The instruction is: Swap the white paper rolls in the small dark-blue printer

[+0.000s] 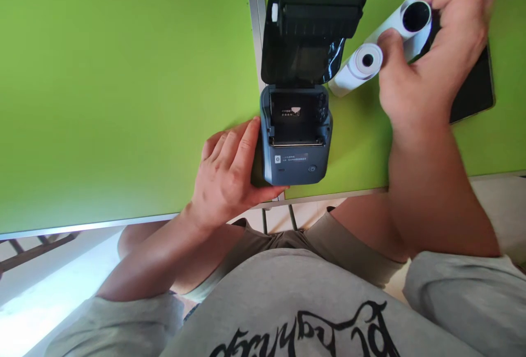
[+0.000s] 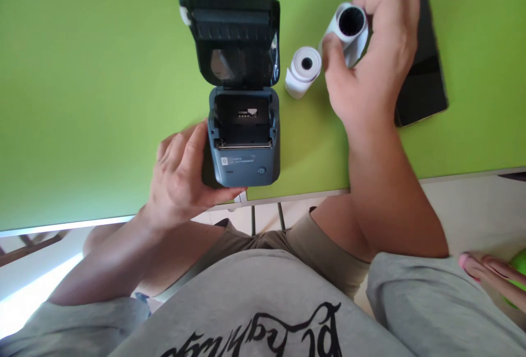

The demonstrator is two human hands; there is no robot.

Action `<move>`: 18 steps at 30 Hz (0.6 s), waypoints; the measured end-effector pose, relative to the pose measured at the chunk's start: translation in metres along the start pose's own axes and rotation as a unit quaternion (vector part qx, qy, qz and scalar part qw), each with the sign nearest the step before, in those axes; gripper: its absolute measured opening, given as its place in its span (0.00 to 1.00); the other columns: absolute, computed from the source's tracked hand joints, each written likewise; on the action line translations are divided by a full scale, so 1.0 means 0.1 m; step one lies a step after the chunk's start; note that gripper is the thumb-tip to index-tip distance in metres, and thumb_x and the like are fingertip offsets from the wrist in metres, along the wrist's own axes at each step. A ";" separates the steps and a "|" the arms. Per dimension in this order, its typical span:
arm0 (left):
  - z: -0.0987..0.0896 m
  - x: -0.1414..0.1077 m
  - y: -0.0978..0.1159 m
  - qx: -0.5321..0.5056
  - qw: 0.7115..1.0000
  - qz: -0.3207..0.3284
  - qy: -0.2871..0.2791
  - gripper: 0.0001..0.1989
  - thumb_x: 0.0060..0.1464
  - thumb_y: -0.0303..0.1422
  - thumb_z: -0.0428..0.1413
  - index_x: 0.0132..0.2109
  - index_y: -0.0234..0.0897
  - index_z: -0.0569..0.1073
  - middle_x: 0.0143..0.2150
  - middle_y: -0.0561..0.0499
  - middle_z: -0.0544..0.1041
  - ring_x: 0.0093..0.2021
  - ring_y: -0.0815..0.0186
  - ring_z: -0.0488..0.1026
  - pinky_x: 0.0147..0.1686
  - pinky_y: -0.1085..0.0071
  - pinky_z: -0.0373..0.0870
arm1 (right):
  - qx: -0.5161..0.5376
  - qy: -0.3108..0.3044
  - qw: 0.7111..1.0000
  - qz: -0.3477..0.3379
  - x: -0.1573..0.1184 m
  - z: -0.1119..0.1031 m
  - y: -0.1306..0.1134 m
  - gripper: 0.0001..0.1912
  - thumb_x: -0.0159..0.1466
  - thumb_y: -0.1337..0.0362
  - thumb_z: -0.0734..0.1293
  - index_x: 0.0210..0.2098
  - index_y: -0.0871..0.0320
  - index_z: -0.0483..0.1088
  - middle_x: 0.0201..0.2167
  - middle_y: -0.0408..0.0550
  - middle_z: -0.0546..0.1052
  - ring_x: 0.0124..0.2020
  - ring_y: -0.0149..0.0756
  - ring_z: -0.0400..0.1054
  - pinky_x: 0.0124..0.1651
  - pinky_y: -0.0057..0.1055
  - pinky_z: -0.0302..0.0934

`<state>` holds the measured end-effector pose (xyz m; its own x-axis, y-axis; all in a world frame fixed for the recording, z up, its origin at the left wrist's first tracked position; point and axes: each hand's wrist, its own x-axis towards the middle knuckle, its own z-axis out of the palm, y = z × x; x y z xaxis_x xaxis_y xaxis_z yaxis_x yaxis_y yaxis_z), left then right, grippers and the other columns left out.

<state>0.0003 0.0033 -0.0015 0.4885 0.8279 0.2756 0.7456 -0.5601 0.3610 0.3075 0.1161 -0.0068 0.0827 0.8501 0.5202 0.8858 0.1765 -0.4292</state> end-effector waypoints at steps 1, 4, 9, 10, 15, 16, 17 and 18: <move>0.00 0.00 0.00 0.001 1.000 0.001 0.000 0.51 0.58 0.66 0.51 0.71 0.27 0.58 0.61 0.34 0.77 0.57 0.51 0.76 0.58 0.60 0.66 | 0.002 -0.003 1.000 0.003 0.00 0.00 0.00 0.17 0.52 0.74 0.73 0.39 0.55 0.69 0.41 0.52 0.78 0.47 0.47 0.75 0.52 0.44 0.67; 0.00 0.00 0.00 0.003 1.000 0.001 0.001 0.51 0.59 0.66 0.50 0.71 0.28 0.58 0.61 0.34 0.77 0.57 0.51 0.76 0.59 0.60 0.66 | 0.009 -0.009 1.000 0.009 -0.01 0.00 -0.01 0.19 0.52 0.74 0.72 0.40 0.53 0.65 0.42 0.50 0.78 0.48 0.46 0.75 0.53 0.45 0.67; 0.00 0.00 0.00 0.012 1.000 0.003 0.000 0.51 0.59 0.67 0.50 0.71 0.28 0.58 0.60 0.35 0.77 0.57 0.51 0.76 0.58 0.60 0.66 | 0.026 -0.024 0.999 0.013 -0.02 -0.04 -0.08 0.19 0.52 0.74 0.70 0.40 0.52 0.64 0.41 0.48 0.77 0.46 0.43 0.74 0.53 0.44 0.66; 0.00 0.00 0.00 0.014 1.000 0.003 0.000 0.50 0.59 0.67 0.49 0.71 0.28 0.58 0.60 0.35 0.77 0.56 0.52 0.76 0.58 0.60 0.66 | 0.030 -0.031 0.999 0.015 -0.02 -0.05 -0.10 0.19 0.52 0.74 0.70 0.41 0.52 0.64 0.41 0.47 0.77 0.46 0.43 0.74 0.53 0.43 0.66; 0.01 0.00 0.00 0.011 1.000 0.001 0.001 0.50 0.59 0.67 0.49 0.71 0.29 0.58 0.60 0.35 0.77 0.55 0.51 0.77 0.58 0.60 0.66 | 0.031 -0.074 0.996 0.028 -0.02 -0.03 -0.08 0.22 0.54 0.72 0.71 0.46 0.51 0.66 0.43 0.42 0.76 0.47 0.40 0.72 0.54 0.42 0.63; 0.01 0.00 0.00 0.008 1.000 0.000 0.002 0.50 0.59 0.67 0.49 0.71 0.29 0.58 0.60 0.35 0.77 0.55 0.51 0.76 0.58 0.60 0.65 | 0.031 -0.071 0.997 0.030 -0.02 -0.01 -0.06 0.23 0.54 0.72 0.72 0.47 0.52 0.66 0.43 0.42 0.77 0.47 0.41 0.72 0.53 0.41 0.63; 0.01 0.00 0.00 0.004 1.000 -0.001 0.002 0.50 0.59 0.66 0.49 0.71 0.29 0.58 0.60 0.35 0.77 0.56 0.51 0.76 0.58 0.60 0.65 | 0.032 -0.063 0.997 0.031 -0.02 0.01 -0.03 0.23 0.53 0.72 0.73 0.47 0.52 0.67 0.43 0.43 0.77 0.46 0.42 0.72 0.52 0.41 0.63; 0.01 0.00 0.00 0.000 1.000 -0.003 0.003 0.50 0.59 0.66 0.50 0.72 0.30 0.58 0.60 0.35 0.77 0.56 0.51 0.76 0.58 0.60 0.65 | 0.036 -0.051 0.998 0.030 -0.03 0.03 -0.01 0.24 0.52 0.71 0.75 0.46 0.52 0.68 0.43 0.45 0.77 0.45 0.43 0.72 0.51 0.42 0.63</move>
<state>0.0009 0.0030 -0.0021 0.4820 0.8305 0.2791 0.7480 -0.5560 0.3626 0.3052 0.1152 -0.0102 0.0844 0.9059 0.4149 0.8451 0.1555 -0.5115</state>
